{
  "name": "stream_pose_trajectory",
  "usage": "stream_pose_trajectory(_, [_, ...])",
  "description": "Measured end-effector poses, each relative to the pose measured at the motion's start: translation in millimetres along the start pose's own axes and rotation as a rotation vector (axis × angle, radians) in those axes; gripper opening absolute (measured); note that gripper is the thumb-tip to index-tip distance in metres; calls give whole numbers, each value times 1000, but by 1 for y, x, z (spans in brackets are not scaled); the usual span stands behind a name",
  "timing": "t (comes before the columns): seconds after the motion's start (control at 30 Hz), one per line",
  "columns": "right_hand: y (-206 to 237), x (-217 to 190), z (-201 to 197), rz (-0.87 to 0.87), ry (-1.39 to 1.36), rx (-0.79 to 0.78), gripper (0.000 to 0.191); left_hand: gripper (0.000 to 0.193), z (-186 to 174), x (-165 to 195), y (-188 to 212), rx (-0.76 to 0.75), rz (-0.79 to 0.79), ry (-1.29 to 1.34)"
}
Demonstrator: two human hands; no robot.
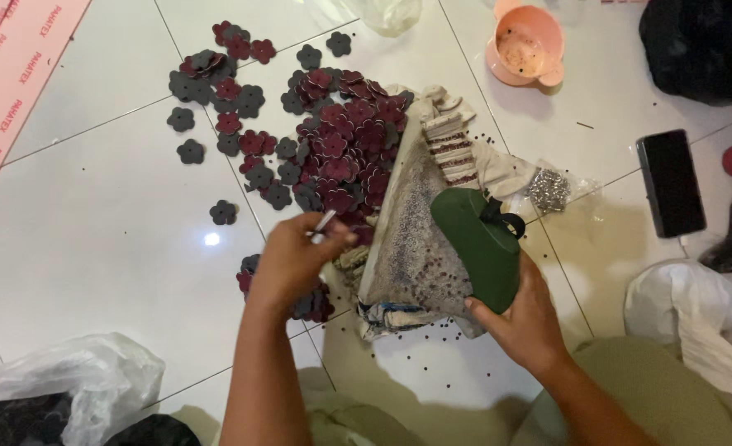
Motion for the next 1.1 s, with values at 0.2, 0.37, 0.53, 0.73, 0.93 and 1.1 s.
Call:
stream_pose_trajectory(0.2, [2, 7, 4, -1, 30, 14, 101, 27, 57, 32, -4, -72, 208, 85])
stream_pose_trajectory(0.37, [3, 8, 3, 38, 30, -5, 101, 23, 76, 38, -5, 94, 243, -87])
stream_pose_trajectory(0.53, [2, 9, 5, 105, 34, -73, 101, 30, 69, 32, -9, 261, 260, -55])
stream_pose_trajectory(0.73, [1, 7, 3, 64, 10, -38, 101, 39, 83, 18, -33, -107, 313, 894])
stream_pose_trajectory(0.93, [1, 4, 2, 52, -2, -32, 101, 33, 98, 7, -36, -133, 432, 873])
stream_pose_trajectory(1.1, [2, 5, 2, 64, 18, -31, 102, 27, 106, 2, -39, -125, 452, 854])
Point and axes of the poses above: each hand's wrist, its own y-axis away from the middle knuckle, its own z-axis out of the palm, x = y × z, the point moved 4 cm from there along -y, towards the middle knuckle, and after that the axes turned 3 degrees about y, right-handed, at the moved point
